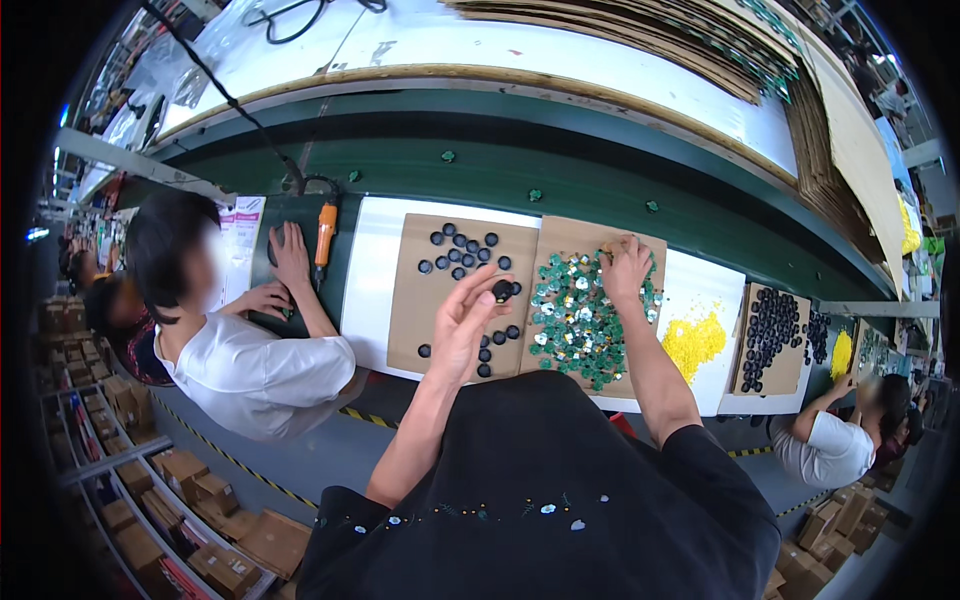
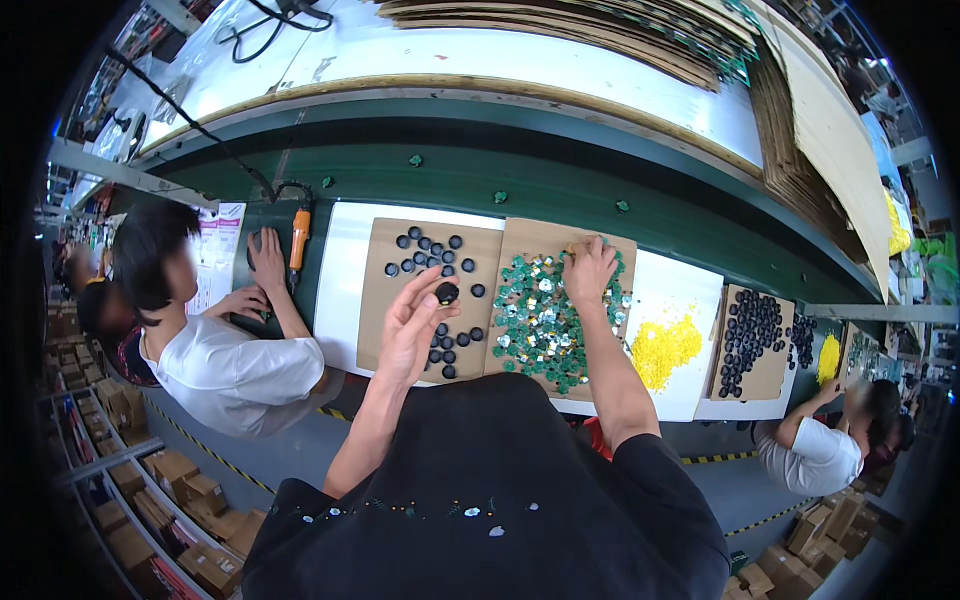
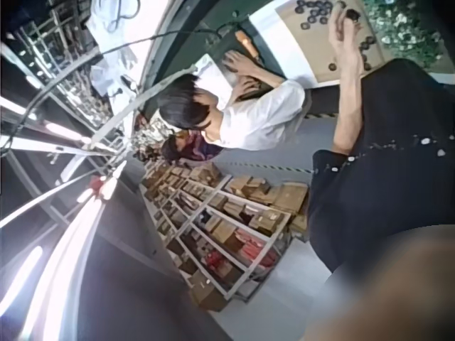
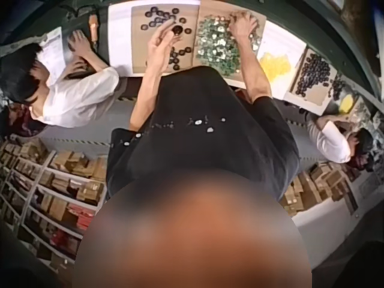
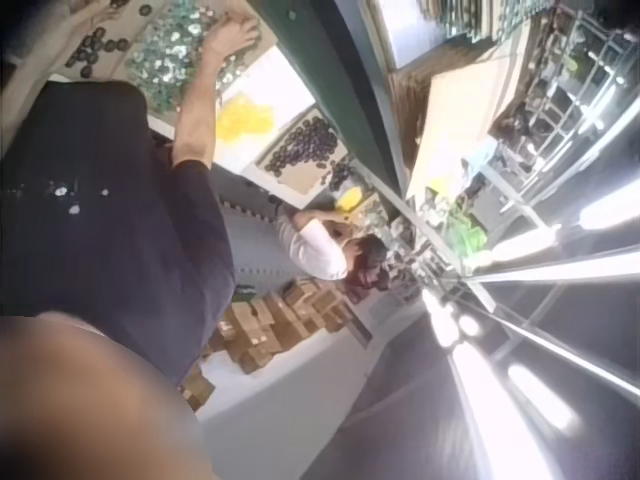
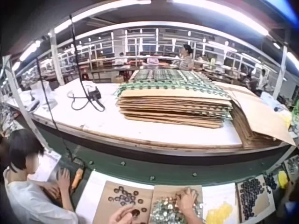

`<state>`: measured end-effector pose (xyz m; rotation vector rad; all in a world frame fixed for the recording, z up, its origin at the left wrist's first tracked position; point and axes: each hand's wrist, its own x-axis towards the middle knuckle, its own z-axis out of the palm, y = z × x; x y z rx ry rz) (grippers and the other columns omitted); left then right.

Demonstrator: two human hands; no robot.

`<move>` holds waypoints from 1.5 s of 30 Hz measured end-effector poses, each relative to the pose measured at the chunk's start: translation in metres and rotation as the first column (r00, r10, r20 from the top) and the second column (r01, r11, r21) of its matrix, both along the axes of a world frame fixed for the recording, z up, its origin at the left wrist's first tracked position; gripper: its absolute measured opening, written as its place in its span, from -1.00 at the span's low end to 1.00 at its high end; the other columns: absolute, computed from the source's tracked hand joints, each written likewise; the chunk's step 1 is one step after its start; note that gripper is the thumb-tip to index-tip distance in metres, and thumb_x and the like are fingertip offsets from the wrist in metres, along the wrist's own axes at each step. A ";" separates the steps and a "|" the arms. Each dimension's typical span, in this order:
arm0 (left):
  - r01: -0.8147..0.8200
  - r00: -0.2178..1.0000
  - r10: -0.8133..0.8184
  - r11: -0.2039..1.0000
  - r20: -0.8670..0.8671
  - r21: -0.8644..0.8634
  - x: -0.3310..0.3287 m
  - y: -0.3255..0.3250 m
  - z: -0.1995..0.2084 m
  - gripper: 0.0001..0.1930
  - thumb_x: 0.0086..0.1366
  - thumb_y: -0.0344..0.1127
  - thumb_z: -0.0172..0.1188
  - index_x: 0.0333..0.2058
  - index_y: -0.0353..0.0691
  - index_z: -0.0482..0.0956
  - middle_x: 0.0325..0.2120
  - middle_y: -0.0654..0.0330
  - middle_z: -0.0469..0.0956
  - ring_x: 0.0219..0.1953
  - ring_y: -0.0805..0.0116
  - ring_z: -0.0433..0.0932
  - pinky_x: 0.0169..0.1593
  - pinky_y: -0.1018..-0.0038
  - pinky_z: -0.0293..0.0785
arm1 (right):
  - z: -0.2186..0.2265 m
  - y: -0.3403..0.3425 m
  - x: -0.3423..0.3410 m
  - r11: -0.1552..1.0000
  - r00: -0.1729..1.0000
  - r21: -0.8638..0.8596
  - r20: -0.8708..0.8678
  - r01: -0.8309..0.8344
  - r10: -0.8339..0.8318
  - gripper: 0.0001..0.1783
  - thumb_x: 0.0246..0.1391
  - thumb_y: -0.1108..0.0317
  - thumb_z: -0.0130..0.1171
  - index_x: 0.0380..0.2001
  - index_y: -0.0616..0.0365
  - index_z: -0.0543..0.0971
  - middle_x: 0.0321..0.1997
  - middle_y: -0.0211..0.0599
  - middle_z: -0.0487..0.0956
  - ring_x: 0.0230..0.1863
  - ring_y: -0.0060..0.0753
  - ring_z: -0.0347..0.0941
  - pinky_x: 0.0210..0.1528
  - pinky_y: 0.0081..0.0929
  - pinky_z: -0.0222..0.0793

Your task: The person assembles small electronic components and plastic housings by hand at a production station, taking parts from trays and placing them onto an assembly board.

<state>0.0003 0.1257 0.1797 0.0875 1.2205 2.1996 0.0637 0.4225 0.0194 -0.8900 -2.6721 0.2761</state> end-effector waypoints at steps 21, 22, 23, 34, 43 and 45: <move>-0.044 0.970 0.033 0.998 -0.239 -0.040 0.019 0.018 0.032 -0.59 0.29 -0.62 0.20 0.13 -0.35 0.50 0.04 0.06 0.59 -0.08 0.44 0.59 0.04 0.58 0.55 | 0.201 -0.162 0.012 0.060 0.777 -0.883 -0.441 -0.466 -0.450 -0.91 0.07 0.42 0.31 -0.41 0.22 0.64 0.00 -0.30 0.47 -0.02 -0.33 0.30 0.09 -0.40 0.19; -0.047 0.970 0.036 0.998 -0.241 -0.040 0.020 0.017 0.034 -0.59 0.29 -0.62 0.20 0.13 -0.35 0.50 0.04 0.06 0.59 -0.08 0.44 0.59 0.04 0.58 0.55 | 0.202 -0.163 0.013 0.059 0.777 -0.882 -0.442 -0.468 -0.448 -0.91 0.07 0.42 0.31 -0.41 0.22 0.64 0.00 -0.30 0.47 -0.02 -0.33 0.30 0.09 -0.40 0.19; -0.052 0.969 0.038 0.997 -0.243 -0.049 0.020 0.017 0.035 -0.59 0.28 -0.62 0.20 0.12 -0.35 0.51 0.02 0.07 0.60 -0.10 0.45 0.59 0.02 0.59 0.55 | 0.202 -0.165 0.015 0.206 0.767 -0.859 -0.512 -0.469 -0.387 -0.91 0.07 0.43 0.31 -0.41 0.23 0.64 -0.01 -0.29 0.48 -0.03 -0.34 0.29 0.08 -0.40 0.19; -0.069 0.971 0.041 0.992 -0.236 -0.109 0.022 0.015 0.040 -0.62 0.23 -0.64 0.25 0.05 -0.34 0.59 -0.13 0.11 0.67 -0.23 0.52 0.61 -0.14 0.70 0.55 | 0.211 -0.167 0.026 0.753 0.720 -0.437 -0.690 -0.492 0.070 -0.94 0.07 0.49 0.27 -0.39 0.26 0.65 -0.06 -0.22 0.49 -0.05 -0.35 0.27 0.03 -0.42 0.19; -0.037 0.970 0.000 0.988 -0.244 -0.150 0.023 0.015 0.039 -0.63 0.24 -0.66 0.23 0.05 -0.36 0.57 -0.07 0.05 0.65 -0.14 0.45 0.62 -0.05 0.62 0.57 | 0.200 -0.158 0.027 0.480 0.722 -0.702 -0.667 -0.527 -0.182 -0.94 0.05 0.51 0.27 -0.38 0.28 0.64 0.00 -0.21 0.48 -0.03 -0.33 0.27 0.01 -0.44 0.24; -0.055 0.965 0.016 0.988 -0.260 -0.144 0.024 0.016 0.040 -0.62 0.24 -0.65 0.25 0.05 -0.35 0.58 -0.12 0.07 0.67 -0.19 0.48 0.62 -0.10 0.66 0.57 | 0.201 -0.161 0.029 0.404 0.720 -0.742 -0.650 -0.534 -0.242 -0.94 0.04 0.51 0.27 -0.39 0.28 0.64 0.01 -0.21 0.48 -0.02 -0.32 0.28 0.01 -0.44 0.25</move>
